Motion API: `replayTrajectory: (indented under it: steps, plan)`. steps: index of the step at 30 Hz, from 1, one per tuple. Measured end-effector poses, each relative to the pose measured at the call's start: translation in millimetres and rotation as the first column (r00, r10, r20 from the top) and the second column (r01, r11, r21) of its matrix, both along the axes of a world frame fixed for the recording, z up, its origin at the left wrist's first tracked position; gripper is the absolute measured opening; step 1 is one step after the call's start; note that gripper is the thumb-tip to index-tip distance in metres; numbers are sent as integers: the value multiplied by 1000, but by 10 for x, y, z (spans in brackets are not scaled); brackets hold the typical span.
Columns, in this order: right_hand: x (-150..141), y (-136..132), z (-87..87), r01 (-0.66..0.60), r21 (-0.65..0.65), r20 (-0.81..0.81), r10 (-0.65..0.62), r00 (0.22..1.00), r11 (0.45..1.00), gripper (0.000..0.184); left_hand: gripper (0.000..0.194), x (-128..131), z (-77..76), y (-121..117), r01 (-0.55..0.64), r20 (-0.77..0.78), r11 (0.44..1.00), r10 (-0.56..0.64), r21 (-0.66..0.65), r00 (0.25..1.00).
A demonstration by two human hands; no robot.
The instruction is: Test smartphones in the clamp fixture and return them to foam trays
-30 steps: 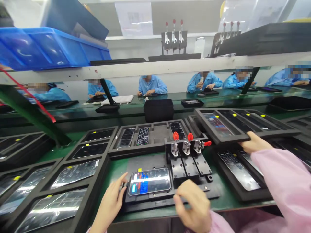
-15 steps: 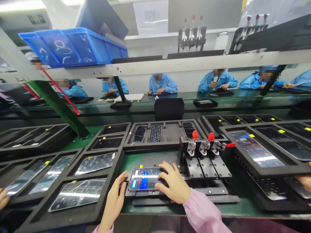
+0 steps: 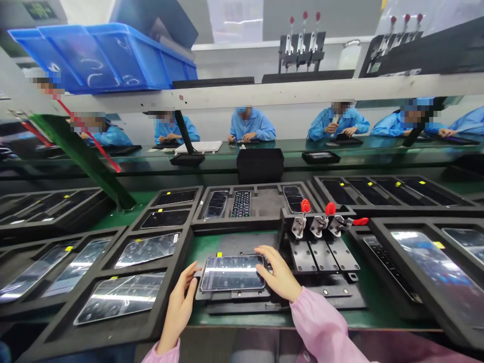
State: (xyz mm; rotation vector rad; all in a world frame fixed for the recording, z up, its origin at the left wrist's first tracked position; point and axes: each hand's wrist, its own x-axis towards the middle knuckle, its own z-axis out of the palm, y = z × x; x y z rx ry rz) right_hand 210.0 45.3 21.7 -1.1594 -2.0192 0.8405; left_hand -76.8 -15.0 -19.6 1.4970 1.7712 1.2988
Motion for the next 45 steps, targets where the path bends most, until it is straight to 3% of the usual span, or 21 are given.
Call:
replayTrajectory:
  steps: [5, 15, 20, 24, 26, 29, 32, 38, 40, 42, 45]
  plan:
    - [23, 9, 2, -64, -97, 94, 74, 993, 993, 40, 43, 5, 5, -4, 14, 17, 1000, -14, -3, 1000]
    - [16, 54, 66, -72, -274, 94, 101, 990, 959, 42, 45, 22, 29, -4, 12, 62, 1000, -11, -17, 998]
    - [-1, 43, 101, -63, -267, 73, 86, 994, 962, 46, 45, 26, 45, -23, 37, 79, 999, -35, -18, 996]
    - [-191, -19, 250, -30, -110, 135, 45, 990, 993, 63, 43, 45, 74, -43, 87, 85, 996, -84, -33, 993]
    - [-354, -15, 347, -141, -34, 283, 145, 948, 989, 87, 43, 54, 90, -50, 106, 84, 994, -103, -35, 991]
    - [-603, 66, 462, -363, -90, 512, 356, 782, 927, 117, 43, 60, 101, -53, 111, 79, 993, -109, -27, 991]
    - [-787, 175, 516, -378, -138, 622, 377, 686, 915, 122, 43, 57, 94, -53, 116, 76, 993, -115, -17, 990]
    - [-932, 223, 615, -354, -109, 700, 324, 636, 929, 119, 44, 49, 52, -72, 116, 74, 993, -115, -18, 991]
    - [-925, 247, 744, -362, -69, 681, 309, 664, 930, 118, 44, 47, 43, -80, 122, 76, 992, -120, -21, 990]
    - [-905, 347, 946, -326, -1, 612, 258, 747, 946, 116, 44, 45, 42, -85, 122, 76, 992, -120, -26, 990]
    - [-876, 693, 1314, -122, 47, 454, 87, 887, 991, 114, 45, 46, 53, -91, 115, 70, 992, -111, -52, 991]
